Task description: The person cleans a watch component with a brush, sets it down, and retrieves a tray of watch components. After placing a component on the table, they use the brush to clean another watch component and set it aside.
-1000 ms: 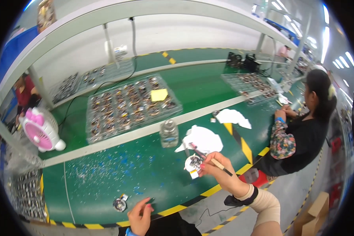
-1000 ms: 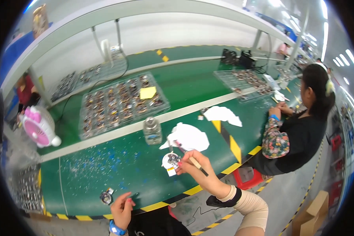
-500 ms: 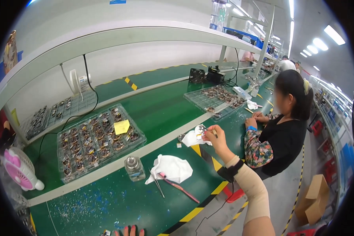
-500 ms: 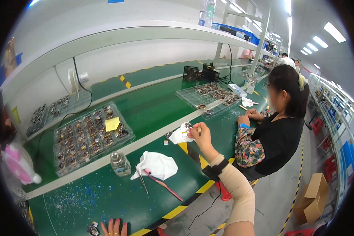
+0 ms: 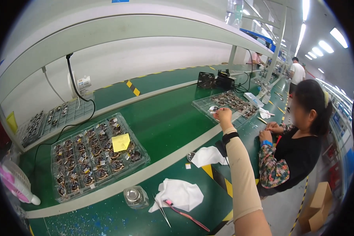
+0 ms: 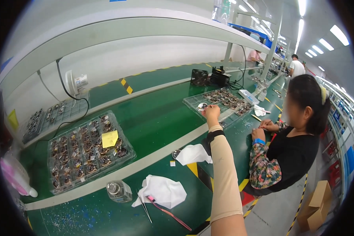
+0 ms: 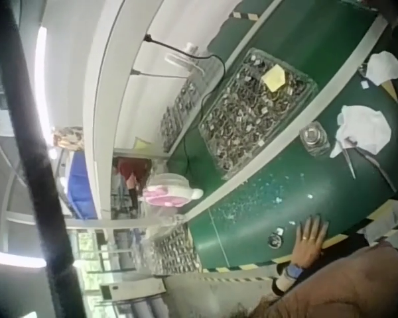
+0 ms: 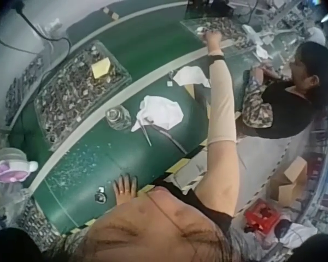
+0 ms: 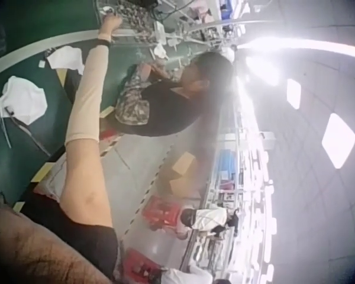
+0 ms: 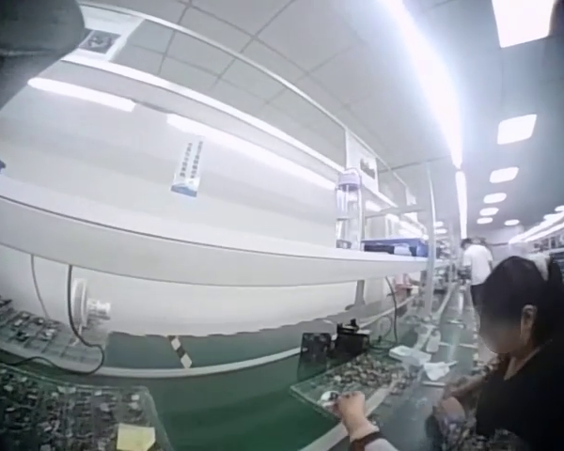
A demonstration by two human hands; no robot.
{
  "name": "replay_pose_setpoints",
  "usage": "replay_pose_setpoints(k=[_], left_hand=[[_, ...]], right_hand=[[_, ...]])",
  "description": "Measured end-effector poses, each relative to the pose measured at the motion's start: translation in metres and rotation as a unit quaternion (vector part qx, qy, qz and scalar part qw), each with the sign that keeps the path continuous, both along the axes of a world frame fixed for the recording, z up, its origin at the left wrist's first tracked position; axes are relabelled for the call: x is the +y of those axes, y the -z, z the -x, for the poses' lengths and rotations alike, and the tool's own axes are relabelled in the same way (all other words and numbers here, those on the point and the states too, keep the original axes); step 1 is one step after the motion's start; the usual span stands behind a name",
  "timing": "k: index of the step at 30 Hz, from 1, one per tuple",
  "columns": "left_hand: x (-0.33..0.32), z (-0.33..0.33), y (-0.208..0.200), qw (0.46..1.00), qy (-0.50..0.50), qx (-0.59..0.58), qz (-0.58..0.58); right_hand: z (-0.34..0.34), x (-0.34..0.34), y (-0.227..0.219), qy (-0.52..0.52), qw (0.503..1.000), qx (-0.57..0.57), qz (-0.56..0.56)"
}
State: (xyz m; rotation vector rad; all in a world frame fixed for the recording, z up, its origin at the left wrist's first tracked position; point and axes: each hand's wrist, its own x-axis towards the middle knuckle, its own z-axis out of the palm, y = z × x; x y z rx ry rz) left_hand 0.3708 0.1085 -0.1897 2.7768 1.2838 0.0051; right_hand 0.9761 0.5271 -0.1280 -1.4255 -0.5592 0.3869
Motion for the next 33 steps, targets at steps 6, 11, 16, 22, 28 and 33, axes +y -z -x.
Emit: replay_pose_setpoints(k=[6, 11, 16, 22, 28, 33], left_hand=[[0.012, 0.006, 0.014, 0.996, 0.021, 0.061, 0.057], [0.043, 0.003, 0.013, 0.987, -0.024, -0.018, 0.156], [0.05, 0.01, 0.008, 0.962, -0.035, 0.027, 0.27], [0.043, 0.037, 0.022, 0.995, 0.081, -0.021, 0.056], [-0.019, 0.047, -0.007, 1.0, 0.014, 0.003, 0.028], [-0.064, 0.088, -0.025, 1.0, -0.007, 0.004, -0.022]], right_hand=[[-0.015, 0.075, 0.042, 0.074, 0.996, -0.006, 0.05], [-0.024, 0.118, 0.052, 0.13, 0.978, -0.091, 0.138], [-0.011, 0.151, 0.079, 0.109, 0.966, -0.123, 0.198], [-0.133, 0.077, 0.043, 0.144, 0.829, -0.497, 0.21], [0.06, -0.007, -0.037, -0.006, 0.999, -0.036, 0.001], [0.212, -0.157, -0.058, -0.286, 0.952, -0.027, -0.106]])
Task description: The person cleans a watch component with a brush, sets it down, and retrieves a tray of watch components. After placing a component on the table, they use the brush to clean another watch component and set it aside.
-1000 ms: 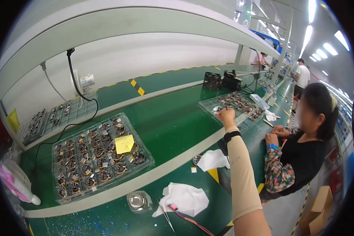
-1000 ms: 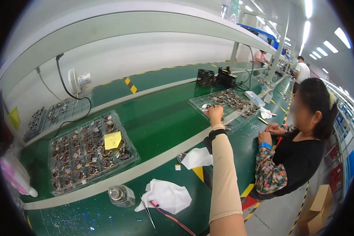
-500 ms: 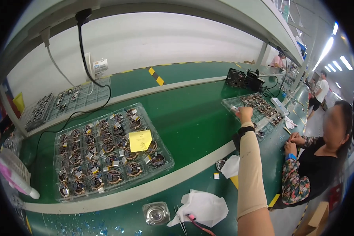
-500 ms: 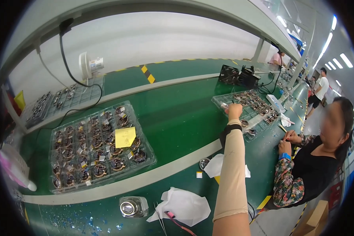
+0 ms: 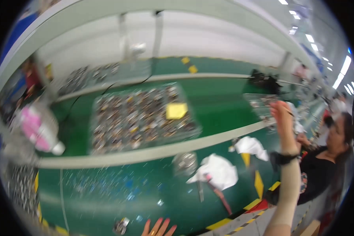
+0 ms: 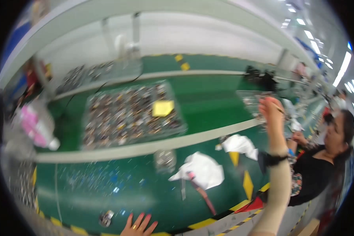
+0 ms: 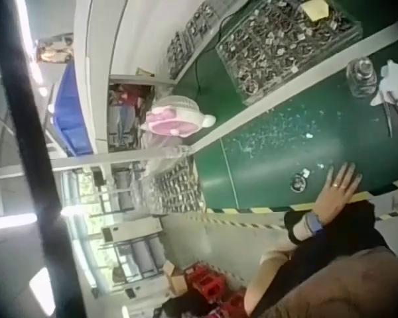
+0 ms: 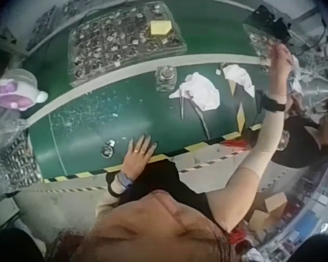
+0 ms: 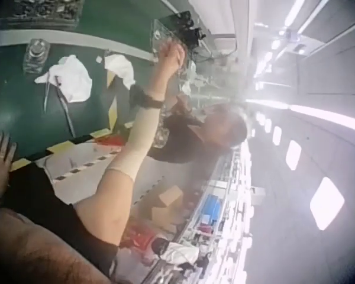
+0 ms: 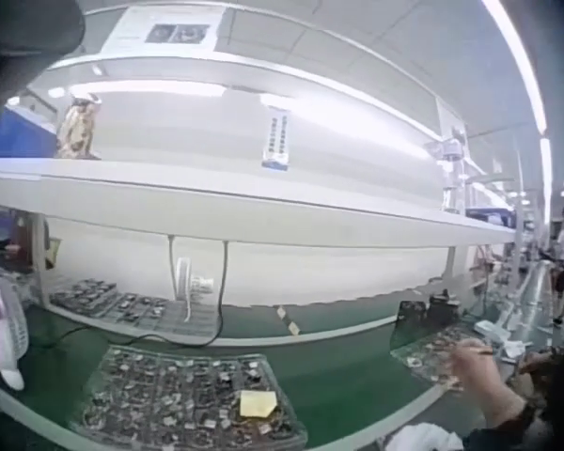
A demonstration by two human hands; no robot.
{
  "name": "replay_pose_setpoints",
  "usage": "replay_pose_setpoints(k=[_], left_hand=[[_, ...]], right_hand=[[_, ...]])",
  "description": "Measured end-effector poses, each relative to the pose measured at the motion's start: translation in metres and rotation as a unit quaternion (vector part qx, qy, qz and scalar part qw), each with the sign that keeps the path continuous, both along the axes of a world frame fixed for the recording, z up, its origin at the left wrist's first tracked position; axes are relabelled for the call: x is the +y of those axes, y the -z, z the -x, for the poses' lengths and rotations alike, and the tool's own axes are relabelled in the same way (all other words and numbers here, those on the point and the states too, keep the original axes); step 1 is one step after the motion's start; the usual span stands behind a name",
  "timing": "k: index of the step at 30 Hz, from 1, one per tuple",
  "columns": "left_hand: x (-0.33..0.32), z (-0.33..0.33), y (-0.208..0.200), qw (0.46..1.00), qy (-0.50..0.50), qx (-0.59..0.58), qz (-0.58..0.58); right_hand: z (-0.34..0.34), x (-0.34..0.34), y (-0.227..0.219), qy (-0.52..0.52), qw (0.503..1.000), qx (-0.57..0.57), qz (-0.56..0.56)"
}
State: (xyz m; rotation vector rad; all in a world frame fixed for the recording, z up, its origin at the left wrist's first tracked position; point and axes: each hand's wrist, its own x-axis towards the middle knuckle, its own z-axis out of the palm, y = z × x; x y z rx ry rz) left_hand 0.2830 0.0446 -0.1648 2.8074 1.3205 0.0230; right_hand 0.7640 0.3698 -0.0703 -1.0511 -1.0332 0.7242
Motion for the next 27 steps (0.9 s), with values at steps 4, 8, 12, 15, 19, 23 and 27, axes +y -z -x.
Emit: replay_pose_setpoints(k=[4, 8, 12, 15, 19, 23, 27], left_hand=[[-0.017, 0.028, -0.002, 0.989, -0.004, -0.145, 0.008], [-0.062, 0.074, 0.017, 0.936, -0.048, -0.346, 0.046], [-0.113, 0.128, 0.018, 0.888, -0.243, -0.388, -0.039], [-0.115, 0.15, 0.022, 0.866, -0.352, -0.344, -0.091], [-0.092, 0.161, 0.036, 0.866, -0.378, -0.305, -0.119], [-0.083, 0.181, 0.05, 0.878, -0.348, -0.313, -0.099], [-0.077, 0.189, 0.053, 0.882, -0.33, -0.328, -0.079]], right_hand=[[0.179, -0.209, -0.009, -0.059, 0.996, -0.069, -0.006], [0.301, -0.36, 0.082, -0.165, 0.975, 0.083, 0.123], [0.398, -0.409, 0.126, -0.187, 0.98, -0.012, 0.063], [0.444, -0.408, 0.115, -0.232, 0.962, -0.113, 0.085], [0.483, -0.398, 0.117, -0.247, 0.953, -0.033, 0.171], [0.495, -0.382, 0.135, -0.288, 0.932, -0.149, 0.164], [0.51, -0.379, 0.143, -0.257, 0.943, -0.016, 0.213]])
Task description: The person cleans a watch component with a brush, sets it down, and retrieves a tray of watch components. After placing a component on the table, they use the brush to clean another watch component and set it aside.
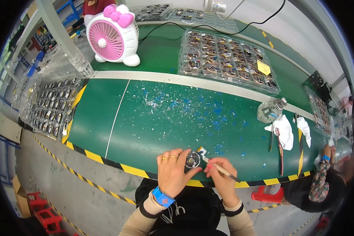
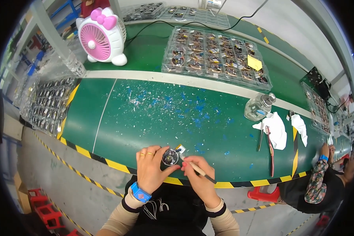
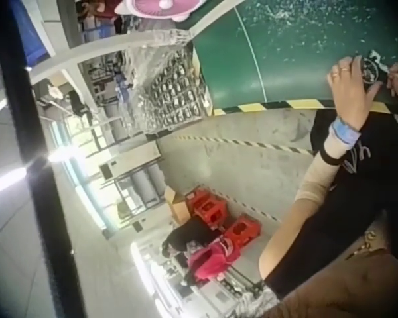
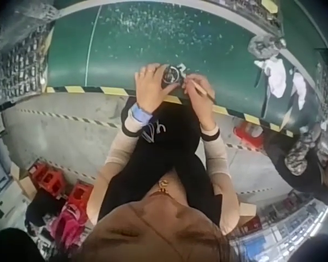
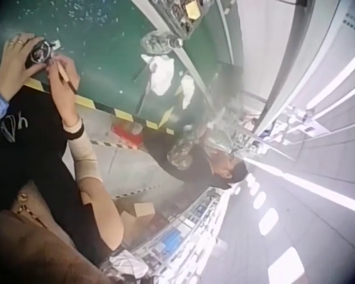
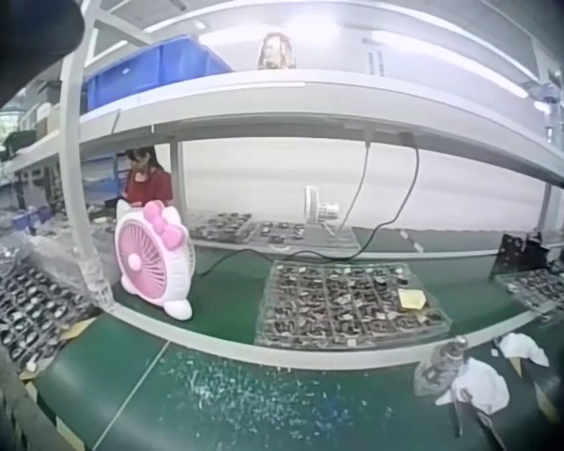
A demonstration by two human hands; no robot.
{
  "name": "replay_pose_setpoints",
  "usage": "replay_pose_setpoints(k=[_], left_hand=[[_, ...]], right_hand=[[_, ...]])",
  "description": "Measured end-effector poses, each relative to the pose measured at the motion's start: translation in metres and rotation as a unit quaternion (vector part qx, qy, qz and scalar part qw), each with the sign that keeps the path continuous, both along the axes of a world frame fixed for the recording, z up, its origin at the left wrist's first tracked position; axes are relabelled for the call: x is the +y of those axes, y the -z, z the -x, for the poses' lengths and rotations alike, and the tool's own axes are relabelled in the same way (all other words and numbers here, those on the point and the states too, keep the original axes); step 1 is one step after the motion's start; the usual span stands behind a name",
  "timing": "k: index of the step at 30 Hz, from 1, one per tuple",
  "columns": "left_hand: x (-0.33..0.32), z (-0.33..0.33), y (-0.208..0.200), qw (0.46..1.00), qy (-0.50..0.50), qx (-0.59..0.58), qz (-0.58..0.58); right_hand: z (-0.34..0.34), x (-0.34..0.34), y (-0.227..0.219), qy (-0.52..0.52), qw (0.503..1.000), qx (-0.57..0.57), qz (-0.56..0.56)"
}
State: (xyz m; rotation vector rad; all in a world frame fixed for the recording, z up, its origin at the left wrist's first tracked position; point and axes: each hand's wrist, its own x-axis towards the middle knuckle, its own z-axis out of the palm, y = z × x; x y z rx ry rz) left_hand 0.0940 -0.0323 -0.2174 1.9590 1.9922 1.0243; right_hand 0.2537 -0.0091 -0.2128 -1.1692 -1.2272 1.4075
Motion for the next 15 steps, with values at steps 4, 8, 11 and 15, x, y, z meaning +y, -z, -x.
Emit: replay_pose_setpoints(k=[4, 8, 11, 15], left_hand=[[0.005, -0.002, 0.0, 1.0, 0.011, -0.008, 0.01], [0.009, 0.001, 0.002, 1.0, 0.011, -0.016, 0.018], [0.011, 0.002, 0.004, 1.0, 0.006, -0.022, 0.021], [0.011, 0.006, 0.007, 0.999, 0.006, -0.025, 0.032]], right_hand=[[-0.004, 0.012, -0.007, -0.112, 0.981, -0.108, -0.113], [0.002, 0.023, -0.007, -0.114, 0.962, -0.17, -0.18], [0.003, 0.023, -0.01, -0.099, 0.967, -0.192, -0.137], [-0.002, 0.036, 0.001, -0.119, 0.957, -0.18, -0.195]])
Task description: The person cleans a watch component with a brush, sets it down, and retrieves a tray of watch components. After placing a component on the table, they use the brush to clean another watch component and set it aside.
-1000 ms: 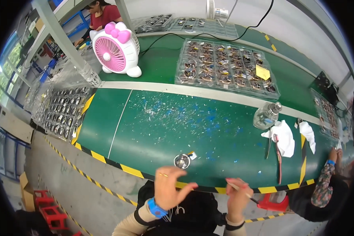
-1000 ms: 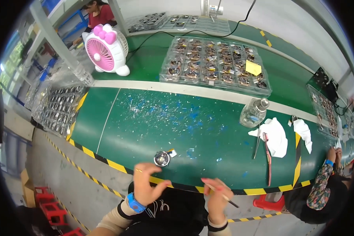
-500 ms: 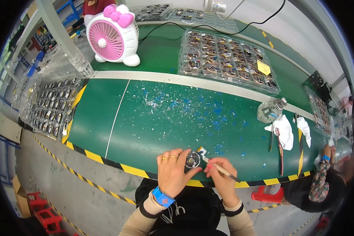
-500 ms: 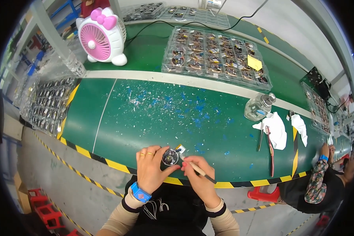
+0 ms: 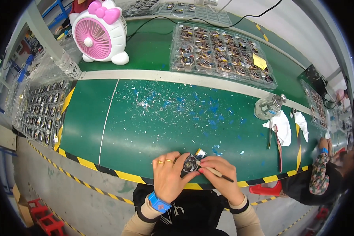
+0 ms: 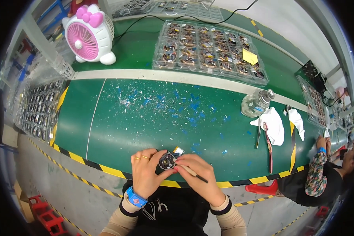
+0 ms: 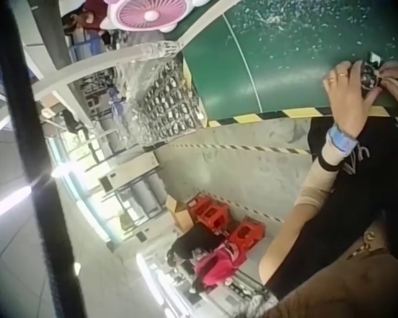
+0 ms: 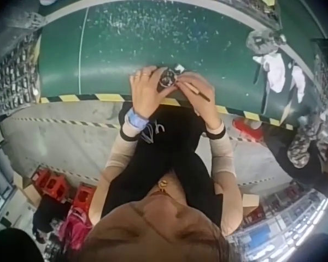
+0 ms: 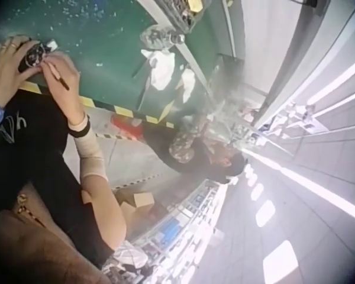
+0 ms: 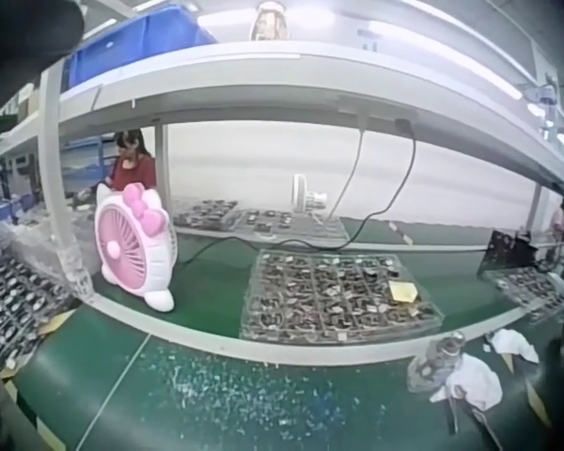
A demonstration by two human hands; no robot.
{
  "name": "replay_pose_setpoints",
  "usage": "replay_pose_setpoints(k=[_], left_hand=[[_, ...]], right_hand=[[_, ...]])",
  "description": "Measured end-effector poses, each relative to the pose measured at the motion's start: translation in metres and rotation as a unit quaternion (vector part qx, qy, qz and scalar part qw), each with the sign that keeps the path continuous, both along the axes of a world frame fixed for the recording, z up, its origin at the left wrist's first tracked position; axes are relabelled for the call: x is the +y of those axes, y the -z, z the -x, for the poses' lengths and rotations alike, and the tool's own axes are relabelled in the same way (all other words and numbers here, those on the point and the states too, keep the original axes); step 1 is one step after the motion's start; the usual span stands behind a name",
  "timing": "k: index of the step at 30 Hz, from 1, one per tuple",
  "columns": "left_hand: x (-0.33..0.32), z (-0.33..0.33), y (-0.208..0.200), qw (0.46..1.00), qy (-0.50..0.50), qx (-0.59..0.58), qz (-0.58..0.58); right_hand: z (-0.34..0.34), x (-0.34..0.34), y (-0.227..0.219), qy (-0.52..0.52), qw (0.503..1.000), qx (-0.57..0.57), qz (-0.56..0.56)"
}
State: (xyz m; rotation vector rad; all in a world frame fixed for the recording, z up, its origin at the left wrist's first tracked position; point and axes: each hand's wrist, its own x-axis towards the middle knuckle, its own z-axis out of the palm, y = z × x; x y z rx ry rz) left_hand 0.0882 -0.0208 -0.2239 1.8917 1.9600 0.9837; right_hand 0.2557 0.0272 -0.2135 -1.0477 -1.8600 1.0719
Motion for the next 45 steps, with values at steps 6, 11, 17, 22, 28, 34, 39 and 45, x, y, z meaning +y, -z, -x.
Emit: replay_pose_setpoints(k=[6, 11, 17, 22, 28, 34, 39, 45], left_hand=[[0.006, 0.006, 0.004, 1.0, 0.014, -0.004, -0.014], [0.004, 0.006, 0.005, 1.0, 0.02, -0.012, -0.013], [0.003, 0.008, 0.002, 1.0, 0.023, -0.017, -0.009], [0.004, 0.008, 0.005, 0.999, 0.026, -0.022, -0.007], [0.003, 0.008, 0.006, 0.999, 0.029, -0.014, -0.011], [0.002, 0.008, 0.002, 0.999, 0.034, -0.011, -0.015], [0.0, 0.006, 0.002, 0.999, 0.033, -0.009, -0.015], [-0.001, 0.005, 0.004, 0.999, 0.038, -0.008, -0.023]], right_hand=[[0.001, 0.002, 0.008, -0.065, 0.998, 0.009, 0.006], [0.002, 0.005, 0.01, -0.04, 0.999, 0.014, -0.022], [-0.006, 0.014, -0.002, -0.073, 0.997, -0.016, 0.006], [-0.003, 0.01, 0.002, -0.068, 0.995, -0.056, 0.042], [-0.001, 0.017, 0.007, -0.069, 0.997, -0.021, 0.027], [-0.002, 0.014, 0.014, -0.027, 0.989, 0.034, 0.14], [0.003, 0.011, 0.012, -0.018, 0.994, 0.006, 0.109], [-0.003, 0.008, 0.017, -0.083, 0.993, 0.025, 0.084]])
